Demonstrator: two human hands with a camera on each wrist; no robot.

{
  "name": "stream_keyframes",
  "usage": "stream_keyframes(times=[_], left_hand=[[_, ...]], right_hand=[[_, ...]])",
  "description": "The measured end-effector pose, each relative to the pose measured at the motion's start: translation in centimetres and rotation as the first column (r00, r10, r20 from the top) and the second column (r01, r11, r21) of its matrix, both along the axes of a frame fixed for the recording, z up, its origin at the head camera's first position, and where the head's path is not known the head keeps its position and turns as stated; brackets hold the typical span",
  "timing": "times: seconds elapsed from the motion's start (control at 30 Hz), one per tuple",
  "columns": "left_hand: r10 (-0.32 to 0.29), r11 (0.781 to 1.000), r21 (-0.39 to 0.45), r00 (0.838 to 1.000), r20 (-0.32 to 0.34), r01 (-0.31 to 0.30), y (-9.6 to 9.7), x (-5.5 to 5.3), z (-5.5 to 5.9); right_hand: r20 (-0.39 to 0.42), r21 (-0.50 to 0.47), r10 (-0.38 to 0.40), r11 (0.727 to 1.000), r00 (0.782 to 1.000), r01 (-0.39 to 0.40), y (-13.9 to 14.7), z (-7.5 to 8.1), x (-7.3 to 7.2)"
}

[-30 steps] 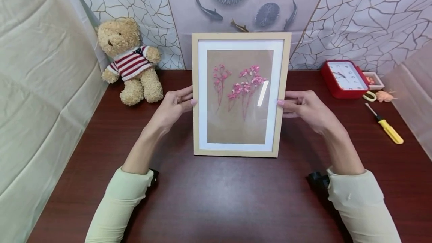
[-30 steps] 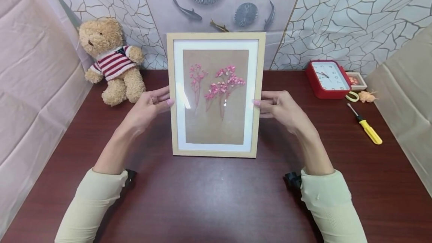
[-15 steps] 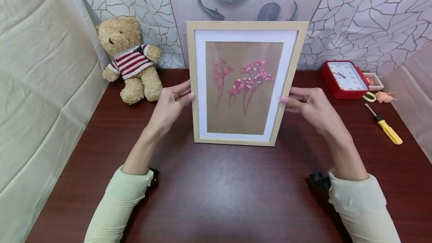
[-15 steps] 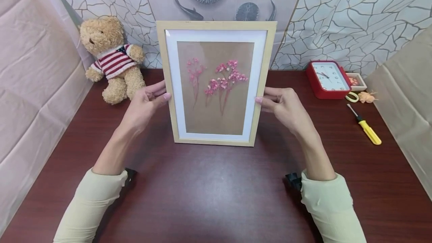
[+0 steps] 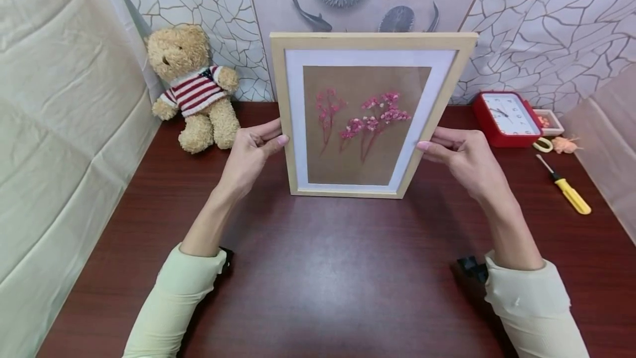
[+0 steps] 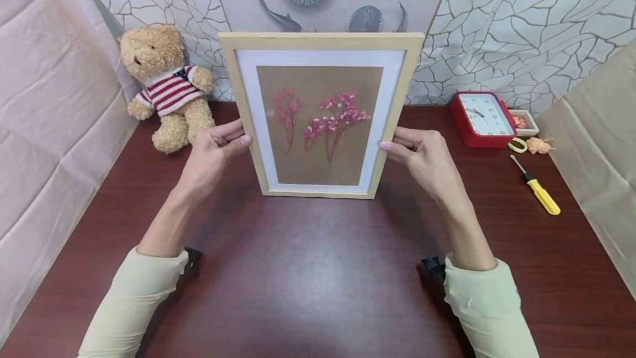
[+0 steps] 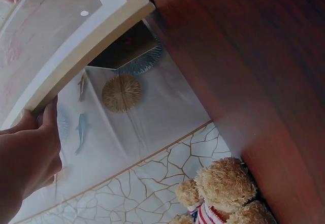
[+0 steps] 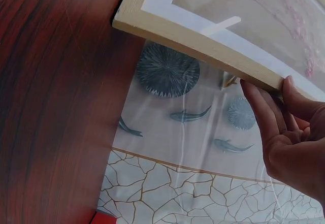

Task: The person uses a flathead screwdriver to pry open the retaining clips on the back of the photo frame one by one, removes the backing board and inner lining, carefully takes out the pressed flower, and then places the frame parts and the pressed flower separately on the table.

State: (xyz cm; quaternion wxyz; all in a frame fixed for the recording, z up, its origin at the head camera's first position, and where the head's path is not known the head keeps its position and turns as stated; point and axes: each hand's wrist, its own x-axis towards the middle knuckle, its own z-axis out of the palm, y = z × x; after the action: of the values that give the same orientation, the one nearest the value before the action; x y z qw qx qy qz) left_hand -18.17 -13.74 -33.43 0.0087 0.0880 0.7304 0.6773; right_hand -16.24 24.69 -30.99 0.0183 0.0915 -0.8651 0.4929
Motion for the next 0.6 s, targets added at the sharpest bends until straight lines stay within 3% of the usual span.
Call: stream_keyframes(times=[0.17, 0.27, 0.4, 0.5, 0.6], left_hand=[[0.037, 0.999, 0.015, 0.999, -0.013, -0.037, 0.3, 0.1, -0.3], [0.06, 0.998, 0.016, 0.998, 0.009, -0.061, 0.6, 0.3, -0.3], [0.076, 0.997, 0.004, 0.997, 0.029, -0.076, 0.9, 0.7, -0.2], [0.083, 0.997, -0.008, 0.996, 0.016, -0.083, 1.1, 1.2, -0.4], [0.045, 0.999, 0.029, 0.999, 0.019, -0.046, 1.6, 2.0, -0.5]], right_hand=[[-0.036, -0.012, -0.045, 0.999, 0.998, 0.044, -0.1, -0.3, 0.1], [-0.039, -0.079, -0.049, 0.996, 0.998, 0.046, -0.2, -0.6, 0.2], [-0.02, -0.2, -0.028, 0.98, 0.999, 0.023, -0.3, -1.0, 0.3], [0.007, -0.232, -0.011, 0.973, 1.0, 0.013, -0.5, -1.0, 0.5], [0.056, -0.226, 0.04, 0.974, 0.998, -0.027, -0.7, -0.8, 0.9]])
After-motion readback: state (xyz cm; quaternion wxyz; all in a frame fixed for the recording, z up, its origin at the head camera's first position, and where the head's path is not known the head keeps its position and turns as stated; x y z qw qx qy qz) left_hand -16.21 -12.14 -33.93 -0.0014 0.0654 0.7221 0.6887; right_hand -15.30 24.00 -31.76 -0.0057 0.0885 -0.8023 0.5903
